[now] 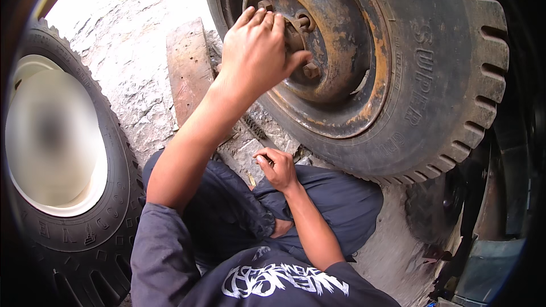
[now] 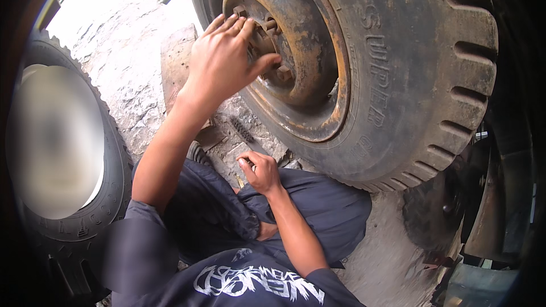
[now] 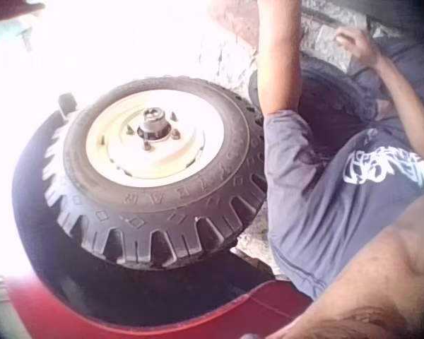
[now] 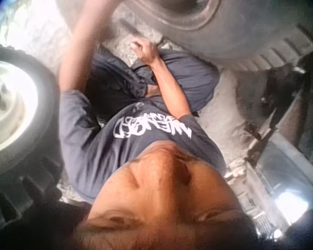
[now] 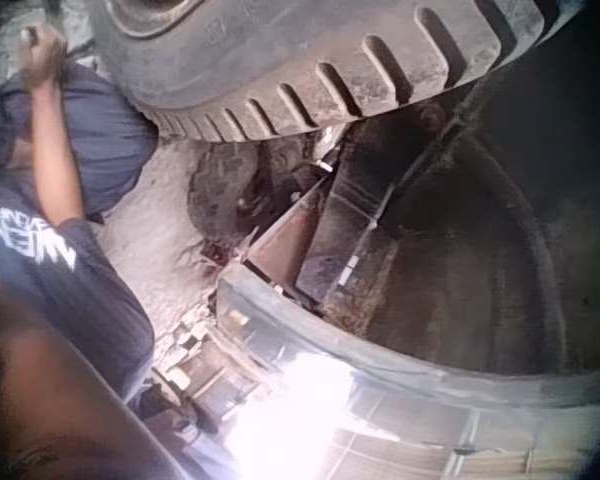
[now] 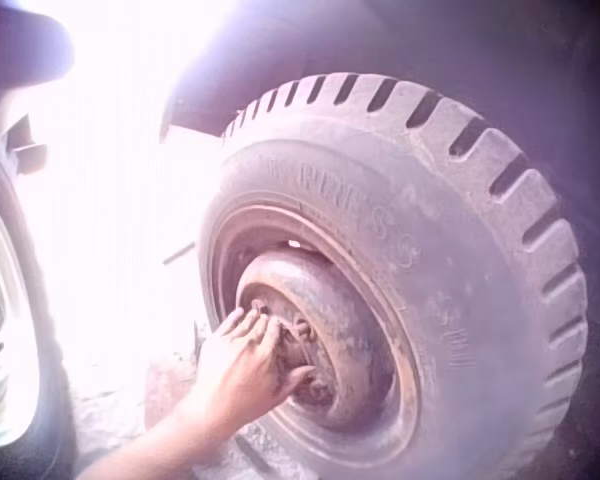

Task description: The person sits on the ground and repeatedly inserts small metal cotter pins into the holes of a vehicle wheel hub. They handle each pin individually, aligning and pushing it into place on the hub's central nut area.

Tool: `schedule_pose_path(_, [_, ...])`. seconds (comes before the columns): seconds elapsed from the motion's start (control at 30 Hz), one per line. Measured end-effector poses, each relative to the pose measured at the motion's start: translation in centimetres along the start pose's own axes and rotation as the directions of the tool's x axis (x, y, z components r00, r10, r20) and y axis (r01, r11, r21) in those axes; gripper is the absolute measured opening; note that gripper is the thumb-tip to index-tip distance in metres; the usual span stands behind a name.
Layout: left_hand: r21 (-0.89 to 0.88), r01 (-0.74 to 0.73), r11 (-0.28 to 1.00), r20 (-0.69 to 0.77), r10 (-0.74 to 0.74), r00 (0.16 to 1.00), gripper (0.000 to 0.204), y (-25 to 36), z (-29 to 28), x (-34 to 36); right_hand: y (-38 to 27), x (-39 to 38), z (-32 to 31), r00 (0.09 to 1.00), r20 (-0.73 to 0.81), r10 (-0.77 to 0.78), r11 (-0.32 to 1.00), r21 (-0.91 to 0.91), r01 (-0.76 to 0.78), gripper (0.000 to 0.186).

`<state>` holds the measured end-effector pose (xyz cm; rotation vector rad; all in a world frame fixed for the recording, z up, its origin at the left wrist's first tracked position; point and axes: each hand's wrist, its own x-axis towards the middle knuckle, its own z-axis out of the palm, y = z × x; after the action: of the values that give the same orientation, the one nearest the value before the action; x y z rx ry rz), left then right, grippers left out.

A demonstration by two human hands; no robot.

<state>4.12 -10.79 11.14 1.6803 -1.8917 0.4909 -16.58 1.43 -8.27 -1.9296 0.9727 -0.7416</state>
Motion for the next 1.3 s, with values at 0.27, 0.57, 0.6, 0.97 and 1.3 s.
schedule_pose_path(0.27, [0.029, 0.019, 0.999, -0.015, -0.019, 1.0, 0.095, 0.7, 0.1, -0.5, -0.2, -0.1, 0.1, 1.0, -0.008, -0.026, 1.0, -0.018, 0.026, 0.024])
schedule_pose_path(0.57, [-0.008, 0.071, 0.997, 0.111, -0.069, 0.991, 0.097, 0.1, -0.1, 0.7, -1.5, 0.4, -0.6, 0.995, 0.065, 0.081, 0.997, -0.005, -0.081, 0.02])
schedule_pose_path(0.6, [0.018, 0.048, 0.999, 0.097, -0.05, 0.994, 0.097, 0.3, 0.0, 0.2, -1.5, 0.2, -0.2, 0.995, 0.061, 0.082, 0.997, -0.004, -0.082, 0.02])
schedule_pose_path(0.97, [-0.028, -0.024, 0.999, -0.05, 0.023, 0.998, 0.095, 1.1, 0.8, -1.3, -0.3, 0.2, -0.1, 1.0, -0.003, -0.013, 1.0, -0.008, 0.013, 0.02])
schedule_pose_path(1.3, [-0.191, 0.035, 0.981, 0.033, -0.029, 0.999, 0.09, -0.3, 0.4, -1.2, -0.5, 0.0, -0.4, 1.0, 0.003, -0.023, 1.0, -0.014, 0.023, 0.019])
